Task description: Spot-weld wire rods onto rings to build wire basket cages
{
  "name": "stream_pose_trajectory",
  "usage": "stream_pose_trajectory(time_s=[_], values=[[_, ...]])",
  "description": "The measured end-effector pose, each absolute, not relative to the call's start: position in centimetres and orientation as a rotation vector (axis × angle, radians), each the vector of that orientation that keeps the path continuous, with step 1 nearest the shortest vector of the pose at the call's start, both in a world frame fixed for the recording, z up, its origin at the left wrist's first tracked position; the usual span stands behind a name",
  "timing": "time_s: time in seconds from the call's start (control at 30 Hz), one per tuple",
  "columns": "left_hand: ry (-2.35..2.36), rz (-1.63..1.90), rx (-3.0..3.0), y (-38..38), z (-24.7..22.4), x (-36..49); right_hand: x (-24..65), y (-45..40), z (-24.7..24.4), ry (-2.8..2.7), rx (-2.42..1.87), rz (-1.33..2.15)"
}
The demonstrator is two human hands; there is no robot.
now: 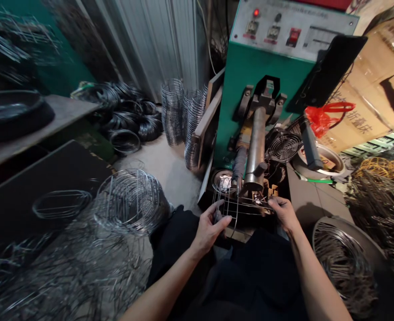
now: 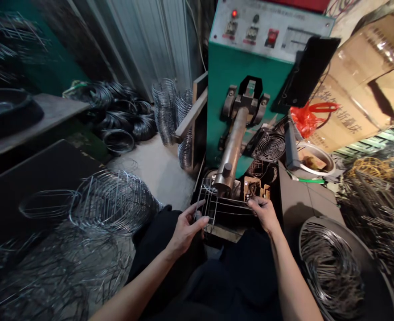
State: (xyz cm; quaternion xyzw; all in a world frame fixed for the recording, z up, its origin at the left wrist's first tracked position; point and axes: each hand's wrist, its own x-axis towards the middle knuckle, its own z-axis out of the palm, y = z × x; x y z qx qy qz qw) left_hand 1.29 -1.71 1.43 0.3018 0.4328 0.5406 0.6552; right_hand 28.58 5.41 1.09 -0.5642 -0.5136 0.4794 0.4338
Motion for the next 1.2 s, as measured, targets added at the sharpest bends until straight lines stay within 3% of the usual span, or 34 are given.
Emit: stream_pose_trajectory(time_s=[0.27,0.53,1.2], values=[[0.988,1.228,0.677,-1.4,1.3,1.5,29.1,5.8,0.6,-1.292,-1.403,1.128],[1.011,1.278,0.675,-2.5,1.3,2.0,26.3,1.4,0.9,-1.372,-1.338,0.638],[0.996,1.341,0.714,0.1,0.8,1.9,24.2,4.3,1.8,-1.517,-1.353,0.503]])
